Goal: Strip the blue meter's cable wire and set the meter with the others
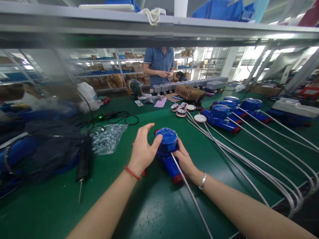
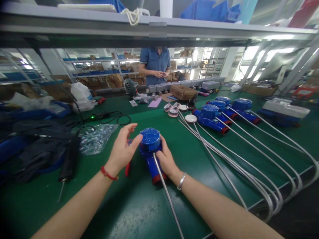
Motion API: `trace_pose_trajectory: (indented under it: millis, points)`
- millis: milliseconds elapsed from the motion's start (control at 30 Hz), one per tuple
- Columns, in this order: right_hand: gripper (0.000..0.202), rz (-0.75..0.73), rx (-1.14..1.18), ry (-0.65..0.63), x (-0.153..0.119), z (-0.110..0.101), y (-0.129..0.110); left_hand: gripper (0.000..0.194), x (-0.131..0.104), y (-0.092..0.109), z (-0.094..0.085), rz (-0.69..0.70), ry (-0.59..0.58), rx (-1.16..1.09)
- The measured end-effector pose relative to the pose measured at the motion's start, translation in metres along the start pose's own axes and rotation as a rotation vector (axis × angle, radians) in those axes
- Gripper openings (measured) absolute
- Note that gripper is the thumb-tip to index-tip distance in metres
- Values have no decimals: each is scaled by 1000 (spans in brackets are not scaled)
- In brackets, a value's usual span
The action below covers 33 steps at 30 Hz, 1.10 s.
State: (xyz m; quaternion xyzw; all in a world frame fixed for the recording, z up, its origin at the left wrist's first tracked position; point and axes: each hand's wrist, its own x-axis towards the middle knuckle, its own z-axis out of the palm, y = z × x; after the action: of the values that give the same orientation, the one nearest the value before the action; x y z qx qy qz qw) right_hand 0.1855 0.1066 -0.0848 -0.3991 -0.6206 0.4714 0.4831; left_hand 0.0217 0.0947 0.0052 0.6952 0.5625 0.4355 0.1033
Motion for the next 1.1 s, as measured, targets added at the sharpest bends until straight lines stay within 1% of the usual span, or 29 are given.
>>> trace_pose_trajectory:
  millis: [67,100,133,167,233,333,433,467,533,600,633,733,800,867,967,1000,1100]
  points:
    - [73,29,-5,-13,-2,2,1,50,15,9,11,56,-163,44]
    - [74,38,-7,-22,-2,3,3,50,20,13,17,77,-226,73]
    - [74,41,-11,-32,-2,4,4,49,22,16,23,94,-266,105]
    - [75,34,-17,-41,-1,5,6,46,23,18,28,107,-279,132]
    - [75,3,-32,-47,0,6,7,40,21,19,35,128,-242,151]
    - [77,-38,-24,-52,1,5,8,39,15,14,38,159,-177,107]
    - [79,22,27,-72,1,3,8,44,11,4,32,177,-149,16]
    - [79,38,46,-65,1,2,8,45,10,-3,28,153,-139,17]
    - [78,37,94,-51,2,0,8,43,8,-20,14,26,-117,130]
    - [74,3,130,-20,3,-2,8,39,5,-42,-7,-151,-107,330]
    - [72,-11,128,4,4,-3,8,37,3,-54,-20,-226,-122,416]
    - [65,-30,49,133,8,-7,10,27,-9,-84,-56,-380,-251,591]
    - [61,-27,-18,203,11,-9,13,24,-19,-96,-73,-456,-356,689]
    - [60,-22,-70,232,13,-11,17,20,-29,-102,-82,-504,-427,765]
    - [60,-32,-113,239,15,-13,22,12,-36,-104,-87,-543,-461,842]
    - [60,-37,-120,242,15,-14,23,14,-37,-105,-88,-551,-461,857]
    - [60,-54,-141,259,17,-16,23,28,-36,-109,-96,-573,-463,881]
